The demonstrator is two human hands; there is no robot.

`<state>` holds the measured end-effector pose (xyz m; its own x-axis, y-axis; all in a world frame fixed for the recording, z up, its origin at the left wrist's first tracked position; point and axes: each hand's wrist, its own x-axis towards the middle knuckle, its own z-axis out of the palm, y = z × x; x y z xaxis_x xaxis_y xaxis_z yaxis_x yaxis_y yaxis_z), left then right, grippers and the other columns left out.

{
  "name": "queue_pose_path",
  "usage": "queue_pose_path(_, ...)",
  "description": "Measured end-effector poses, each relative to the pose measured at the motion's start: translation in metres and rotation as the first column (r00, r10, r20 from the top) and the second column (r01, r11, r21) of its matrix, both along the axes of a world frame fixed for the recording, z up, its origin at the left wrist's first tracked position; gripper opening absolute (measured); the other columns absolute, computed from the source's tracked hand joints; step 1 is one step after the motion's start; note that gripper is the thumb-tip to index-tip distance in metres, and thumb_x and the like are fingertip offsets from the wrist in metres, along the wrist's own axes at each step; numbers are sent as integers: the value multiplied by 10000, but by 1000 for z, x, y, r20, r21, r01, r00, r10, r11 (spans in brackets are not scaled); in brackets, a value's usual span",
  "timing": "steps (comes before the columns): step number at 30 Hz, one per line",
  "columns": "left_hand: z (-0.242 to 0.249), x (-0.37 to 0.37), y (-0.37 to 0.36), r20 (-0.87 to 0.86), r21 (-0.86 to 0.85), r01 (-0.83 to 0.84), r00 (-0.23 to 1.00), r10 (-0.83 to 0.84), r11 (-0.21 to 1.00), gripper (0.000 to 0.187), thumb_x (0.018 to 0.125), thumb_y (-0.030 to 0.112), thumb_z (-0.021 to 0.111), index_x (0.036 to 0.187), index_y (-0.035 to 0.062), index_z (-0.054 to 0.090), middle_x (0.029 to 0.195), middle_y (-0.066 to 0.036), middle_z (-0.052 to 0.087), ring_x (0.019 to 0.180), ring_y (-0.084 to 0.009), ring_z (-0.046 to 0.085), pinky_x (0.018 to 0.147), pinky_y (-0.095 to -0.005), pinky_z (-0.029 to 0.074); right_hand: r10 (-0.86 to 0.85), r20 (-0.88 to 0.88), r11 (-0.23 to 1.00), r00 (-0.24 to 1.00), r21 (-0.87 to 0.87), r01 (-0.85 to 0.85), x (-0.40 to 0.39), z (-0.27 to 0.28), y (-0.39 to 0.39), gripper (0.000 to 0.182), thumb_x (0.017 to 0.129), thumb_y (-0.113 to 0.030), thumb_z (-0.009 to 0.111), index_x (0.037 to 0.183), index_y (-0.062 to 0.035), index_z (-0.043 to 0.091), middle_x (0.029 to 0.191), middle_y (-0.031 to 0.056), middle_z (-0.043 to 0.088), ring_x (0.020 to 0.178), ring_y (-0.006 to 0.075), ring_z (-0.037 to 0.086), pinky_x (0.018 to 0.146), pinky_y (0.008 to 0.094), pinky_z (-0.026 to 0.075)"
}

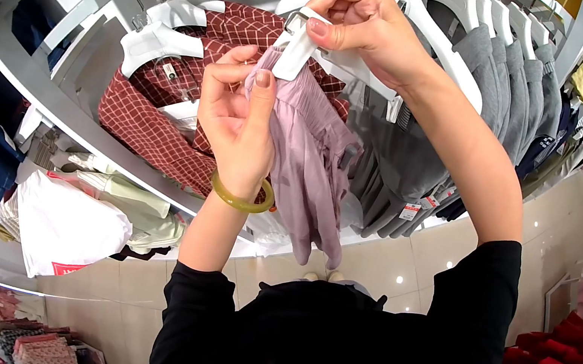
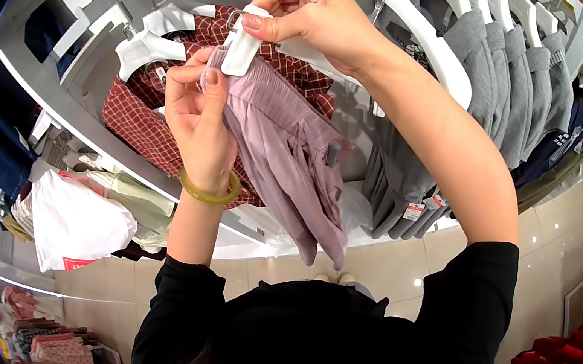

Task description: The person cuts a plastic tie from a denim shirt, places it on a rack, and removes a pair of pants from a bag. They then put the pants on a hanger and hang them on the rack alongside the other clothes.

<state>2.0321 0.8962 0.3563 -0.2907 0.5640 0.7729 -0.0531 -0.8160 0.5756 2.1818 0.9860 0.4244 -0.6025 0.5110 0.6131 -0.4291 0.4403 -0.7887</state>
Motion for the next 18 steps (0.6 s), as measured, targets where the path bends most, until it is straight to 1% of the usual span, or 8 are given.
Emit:
queue_pose_path(3,2,3,3,31,17,35,999,-36,999,125,874,21,573,936,30,464,1159,-121,451,914,-94,504,804,-234,430,-15,-12,1000,1000,0,15,0,0,2,124,744,-64,723,796,-21,619,770,35,639,715,81,576,686,224,457)
queue_pose_path(5,3,6,4,49,0,1,999,-1,1000,123,875,28,575,915,33,459,1156,-120,450,900,-89,503,800,-230,432,-19,43,999,999,44,17,1,0,2,153,806,-138,679,843,-24,584,789,3,601,733,52,529,680,201,407)
queue_pose_path(6,4,7,4,49,-1,5,999,-5,1000,123,875,28,575,915,33,459,1156,-120,450,900,-89,503,800,-230,432,-23,43,999,999,43,21,1,-1,3,153,806,-138,679,843,-24,584,789,3,601,733,52,529,680,201,407)
queue_pose_path(8,4,9,4,93,-2,9,996,-8,1000,126,876,37,579,898,38,455,1154,-119,450,886,-83,499,790,-224,432,13,3,1000,1000,-24,-13,-1,-2,5,124,747,-62,720,813,-22,624,780,36,641,728,78,579,694,230,463)
queue_pose_path(12,5,8,4,95,-1,16,995,-16,1000,132,872,34,583,889,38,452,1152,-118,449,894,-86,506,786,-220,444,-4,7,1000,1000,-4,4,-3,-4,4,141,755,-77,719,846,-17,630,795,38,643,741,79,586,696,230,466)
queue_pose_path(14,3,7,4,94,-18,56,994,-54,998,163,853,6,597,888,36,440,1171,-129,446,921,-113,534,789,-231,467,-103,63,994,993,38,101,-3,-6,1,159,771,-95,709,878,-7,631,817,38,644,750,85,595,711,231,469)
queue_pose_path(15,2,6,4,93,-22,57,994,-55,998,163,853,6,597,888,36,440,1171,-129,446,921,-113,534,789,-231,467,-104,62,994,993,34,102,-2,-7,1,159,771,-95,709,878,-7,631,817,38,644,750,85,595,711,231,469)
queue_pose_path(18,-2,4,6,77,-91,105,992,-98,990,219,822,-44,612,958,20,453,1131,-134,494,944,-138,560,795,-240,485,-119,85,988,989,110,109,-2,-20,3,193,774,-120,709,907,-2,632,850,43,648,782,110,601,730,253,475)
